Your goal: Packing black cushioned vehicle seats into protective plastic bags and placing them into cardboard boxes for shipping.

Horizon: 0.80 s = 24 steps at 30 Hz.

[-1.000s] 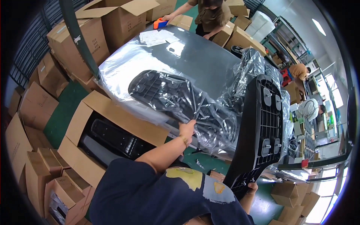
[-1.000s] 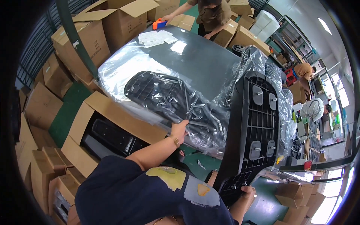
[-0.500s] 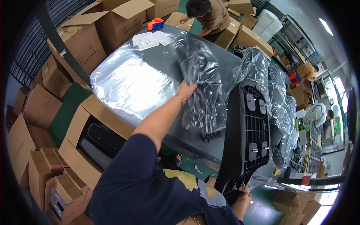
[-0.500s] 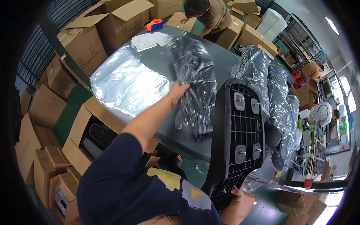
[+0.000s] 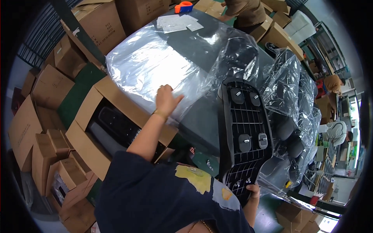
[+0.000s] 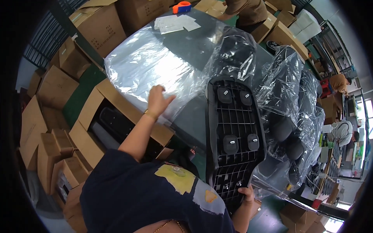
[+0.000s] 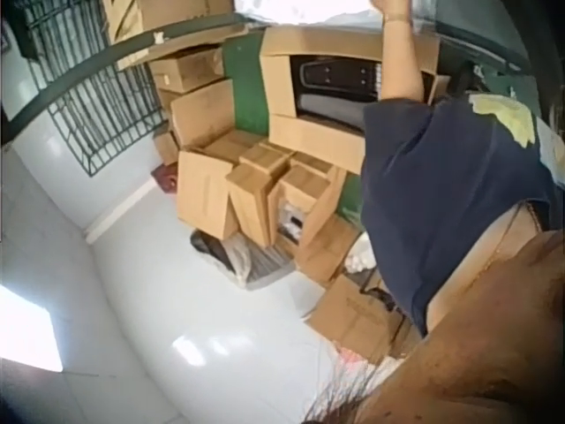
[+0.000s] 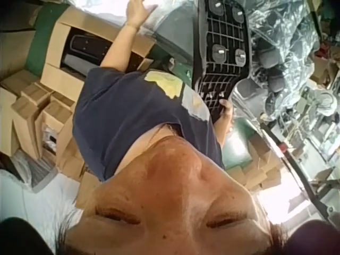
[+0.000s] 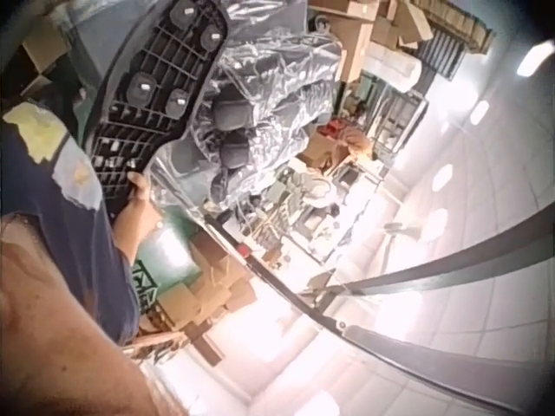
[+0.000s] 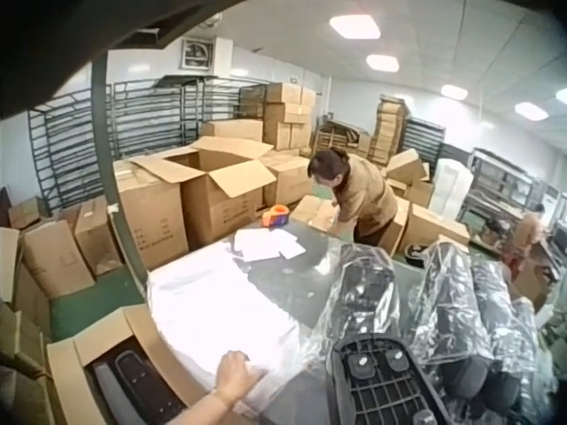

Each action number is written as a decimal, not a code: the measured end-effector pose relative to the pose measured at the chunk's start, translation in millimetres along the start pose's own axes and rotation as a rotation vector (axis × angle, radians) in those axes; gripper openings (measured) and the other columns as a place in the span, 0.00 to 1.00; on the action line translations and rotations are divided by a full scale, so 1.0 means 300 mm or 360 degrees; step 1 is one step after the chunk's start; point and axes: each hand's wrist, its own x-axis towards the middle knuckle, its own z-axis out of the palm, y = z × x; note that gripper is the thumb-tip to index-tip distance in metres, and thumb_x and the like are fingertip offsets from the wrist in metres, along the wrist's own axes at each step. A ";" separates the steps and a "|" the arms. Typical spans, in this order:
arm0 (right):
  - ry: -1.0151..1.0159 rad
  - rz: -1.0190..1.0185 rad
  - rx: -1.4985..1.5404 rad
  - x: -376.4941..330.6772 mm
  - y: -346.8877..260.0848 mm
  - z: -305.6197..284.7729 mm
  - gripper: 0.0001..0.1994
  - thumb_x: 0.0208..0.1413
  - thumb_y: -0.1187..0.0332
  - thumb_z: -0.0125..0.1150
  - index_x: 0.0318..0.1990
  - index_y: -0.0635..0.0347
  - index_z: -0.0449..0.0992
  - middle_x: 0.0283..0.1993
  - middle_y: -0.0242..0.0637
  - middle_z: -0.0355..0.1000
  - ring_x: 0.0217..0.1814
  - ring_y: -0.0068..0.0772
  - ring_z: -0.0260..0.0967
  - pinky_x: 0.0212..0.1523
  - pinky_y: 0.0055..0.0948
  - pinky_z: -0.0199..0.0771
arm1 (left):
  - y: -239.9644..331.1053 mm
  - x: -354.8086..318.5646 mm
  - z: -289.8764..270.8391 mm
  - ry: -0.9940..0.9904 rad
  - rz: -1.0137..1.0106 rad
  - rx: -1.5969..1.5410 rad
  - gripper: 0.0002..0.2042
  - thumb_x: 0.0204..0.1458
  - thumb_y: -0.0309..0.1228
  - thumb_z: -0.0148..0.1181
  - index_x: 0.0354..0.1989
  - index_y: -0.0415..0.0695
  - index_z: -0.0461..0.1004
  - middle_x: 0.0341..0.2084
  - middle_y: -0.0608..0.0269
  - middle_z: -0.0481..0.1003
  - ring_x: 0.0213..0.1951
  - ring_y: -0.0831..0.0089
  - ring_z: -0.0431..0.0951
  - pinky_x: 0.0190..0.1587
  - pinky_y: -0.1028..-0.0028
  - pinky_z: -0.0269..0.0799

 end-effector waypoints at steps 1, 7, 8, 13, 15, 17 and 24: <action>0.0007 0.0017 0.0001 0.009 -0.012 0.027 0.36 0.22 0.70 0.55 0.50 0.70 0.65 0.45 0.44 0.69 0.47 0.41 0.68 0.48 0.33 0.70 | -0.030 -0.035 -0.066 -0.0207 -0.0104 0.0168 0.20 0.38 0.42 0.68 0.28 0.39 0.69 0.31 0.51 0.69 0.36 0.55 0.68 0.40 0.63 0.66; -0.0118 0.0065 -0.0089 0.066 -0.065 0.133 0.34 0.23 0.71 0.55 0.49 0.69 0.65 0.43 0.41 0.70 0.44 0.38 0.69 0.45 0.32 0.71 | -0.255 -0.171 -0.074 -0.0459 -0.0141 0.0017 0.15 0.41 0.43 0.63 0.28 0.44 0.72 0.31 0.54 0.69 0.37 0.56 0.69 0.39 0.61 0.66; -0.0133 0.0098 -0.0102 0.080 -0.063 0.131 0.33 0.23 0.70 0.56 0.49 0.69 0.65 0.43 0.41 0.70 0.43 0.38 0.69 0.44 0.32 0.72 | -0.250 -0.164 -0.058 -0.0350 -0.0109 0.0033 0.13 0.43 0.42 0.61 0.28 0.44 0.72 0.31 0.54 0.69 0.37 0.55 0.69 0.40 0.61 0.66; -0.0229 0.0130 -0.0149 0.119 -0.080 0.207 0.33 0.23 0.69 0.56 0.48 0.69 0.67 0.41 0.43 0.71 0.41 0.40 0.70 0.44 0.33 0.73 | -0.198 -0.077 0.021 -0.0113 -0.0001 -0.0019 0.11 0.45 0.37 0.59 0.28 0.42 0.73 0.29 0.54 0.70 0.37 0.55 0.70 0.40 0.61 0.67; -0.0295 0.0170 -0.0207 0.132 -0.094 0.233 0.34 0.23 0.69 0.56 0.48 0.70 0.66 0.42 0.44 0.71 0.42 0.41 0.70 0.44 0.33 0.73 | -0.176 -0.039 0.032 -0.0148 -0.0180 -0.0375 0.10 0.44 0.36 0.60 0.29 0.42 0.73 0.32 0.54 0.70 0.40 0.56 0.69 0.42 0.62 0.66; -0.0308 0.0164 -0.0243 0.146 -0.098 0.216 0.34 0.23 0.68 0.55 0.49 0.70 0.66 0.43 0.45 0.71 0.44 0.42 0.70 0.46 0.34 0.72 | -0.145 -0.012 0.015 -0.0203 -0.0320 -0.0753 0.10 0.43 0.36 0.61 0.30 0.42 0.73 0.34 0.55 0.71 0.42 0.56 0.69 0.45 0.63 0.66; -0.0297 0.0164 -0.0148 0.167 -0.090 0.161 0.33 0.22 0.71 0.54 0.48 0.71 0.66 0.41 0.47 0.72 0.41 0.45 0.71 0.43 0.37 0.74 | -0.256 -0.057 -0.001 0.0091 -0.0003 0.0221 0.08 0.43 0.38 0.61 0.31 0.53 0.78 0.39 0.60 0.72 0.44 0.60 0.70 0.47 0.64 0.66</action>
